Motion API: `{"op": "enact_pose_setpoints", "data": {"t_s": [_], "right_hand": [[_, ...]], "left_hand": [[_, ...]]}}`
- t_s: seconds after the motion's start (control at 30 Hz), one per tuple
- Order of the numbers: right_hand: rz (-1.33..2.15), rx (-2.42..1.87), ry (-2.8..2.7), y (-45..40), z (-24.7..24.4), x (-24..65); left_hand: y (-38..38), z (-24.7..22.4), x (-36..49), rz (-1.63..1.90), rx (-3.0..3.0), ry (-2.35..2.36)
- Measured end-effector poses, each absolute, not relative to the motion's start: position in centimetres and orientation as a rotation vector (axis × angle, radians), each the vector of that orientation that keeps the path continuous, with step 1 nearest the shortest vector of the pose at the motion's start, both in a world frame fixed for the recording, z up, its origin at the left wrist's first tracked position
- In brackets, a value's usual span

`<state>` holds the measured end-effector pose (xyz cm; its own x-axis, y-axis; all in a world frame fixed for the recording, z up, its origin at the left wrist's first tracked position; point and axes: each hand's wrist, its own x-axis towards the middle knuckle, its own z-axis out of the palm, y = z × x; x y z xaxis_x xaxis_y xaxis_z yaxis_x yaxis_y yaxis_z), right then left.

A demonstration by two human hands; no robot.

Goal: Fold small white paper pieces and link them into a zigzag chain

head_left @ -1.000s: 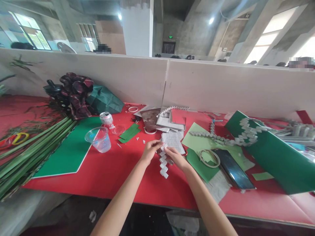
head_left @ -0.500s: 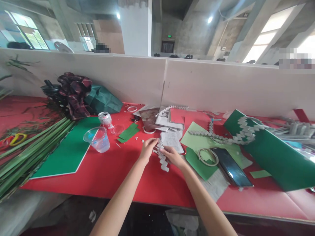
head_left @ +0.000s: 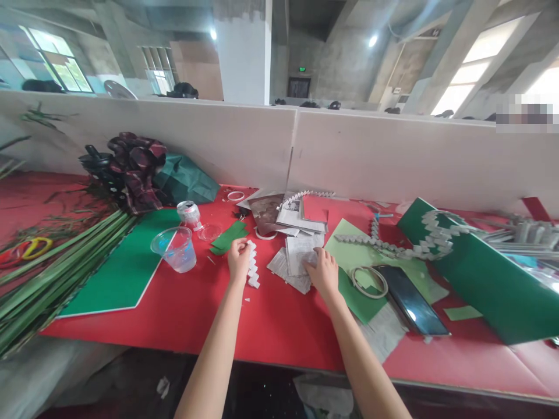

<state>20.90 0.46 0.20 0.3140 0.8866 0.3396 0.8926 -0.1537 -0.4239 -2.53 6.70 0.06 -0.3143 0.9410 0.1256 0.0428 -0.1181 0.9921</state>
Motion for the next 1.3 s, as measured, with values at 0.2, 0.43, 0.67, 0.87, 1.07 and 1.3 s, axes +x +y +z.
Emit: {"op": "enact_pose_setpoints", "data": {"t_s": [0.2,0.43,0.67,0.87,1.07,1.3], "right_hand": [[-0.036,-1.991,-1.571,0.6,0.2,21.2],[0.162,-1.63,-1.409,0.3,1.3,20.9],[0.662,-1.141,-1.041,0.8,1.7,20.7],[0.989,-1.118,-0.938,0.8,2.0,20.4],[0.983,-1.196,-1.031,0.4,2.0,19.5],[1.006,-1.247,-1.029,0.3,2.2,19.9]], "left_hand": [[6.7,0.0,-2.2,1.578,1.504,1.759],[4.2,-0.4,2.1,1.347,1.932,1.388],[3.7,0.2,2.8,1.188,1.478,1.145],[4.0,1.4,1.9,1.253,0.998,1.045],[3.9,1.9,1.9,1.289,0.795,0.929],[4.5,1.4,1.3,1.306,1.005,1.02]]}}
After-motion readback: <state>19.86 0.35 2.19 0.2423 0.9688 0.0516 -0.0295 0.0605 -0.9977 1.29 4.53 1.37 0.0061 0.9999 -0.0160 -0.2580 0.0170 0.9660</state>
